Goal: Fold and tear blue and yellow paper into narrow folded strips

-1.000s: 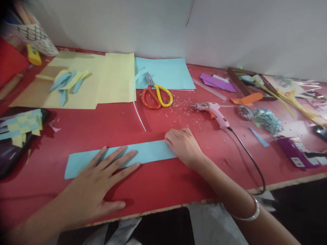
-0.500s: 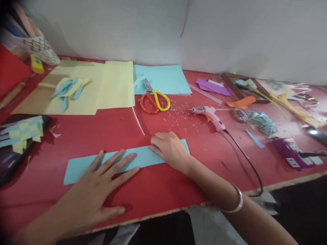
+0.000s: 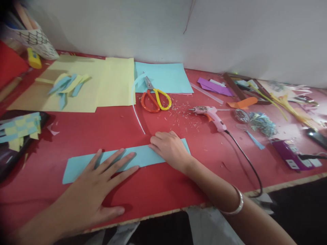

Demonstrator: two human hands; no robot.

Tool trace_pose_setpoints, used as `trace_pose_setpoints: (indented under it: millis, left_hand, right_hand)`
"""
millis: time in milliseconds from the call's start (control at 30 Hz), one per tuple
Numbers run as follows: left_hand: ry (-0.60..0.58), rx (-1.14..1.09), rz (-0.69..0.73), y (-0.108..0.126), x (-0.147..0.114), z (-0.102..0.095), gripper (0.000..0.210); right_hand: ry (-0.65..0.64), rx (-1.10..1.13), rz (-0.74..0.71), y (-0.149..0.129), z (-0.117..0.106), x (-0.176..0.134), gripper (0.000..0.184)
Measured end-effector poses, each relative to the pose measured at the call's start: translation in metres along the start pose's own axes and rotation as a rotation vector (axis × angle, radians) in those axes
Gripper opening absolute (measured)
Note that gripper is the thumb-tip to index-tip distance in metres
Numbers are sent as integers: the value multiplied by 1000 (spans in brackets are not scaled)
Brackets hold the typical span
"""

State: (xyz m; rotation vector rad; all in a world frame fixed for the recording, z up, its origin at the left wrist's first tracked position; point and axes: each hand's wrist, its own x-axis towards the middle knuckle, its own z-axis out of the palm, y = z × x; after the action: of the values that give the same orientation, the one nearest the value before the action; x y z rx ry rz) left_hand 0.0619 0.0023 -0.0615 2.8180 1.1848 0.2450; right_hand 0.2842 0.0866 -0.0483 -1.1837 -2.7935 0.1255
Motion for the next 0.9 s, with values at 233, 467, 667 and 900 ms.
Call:
trace_pose_setpoints:
  millis: [233, 467, 667, 900]
  left_hand:
    - [17, 76, 27, -15, -22, -4, 65]
    - [20, 110, -42, -23, -60, -6, 75]
    - [16, 202, -97, -27, -92, -8, 73]
    - [93, 227, -210, -30, -105, -7, 60]
  right_hand:
    - [-7, -19, 5, 0, -1, 0, 33]
    - [13, -45, -6, -2, -1, 0, 32]
    - [16, -58, 3, -3, 1, 0, 32]
    - [-45, -56, 31, -4, -2, 1, 28]
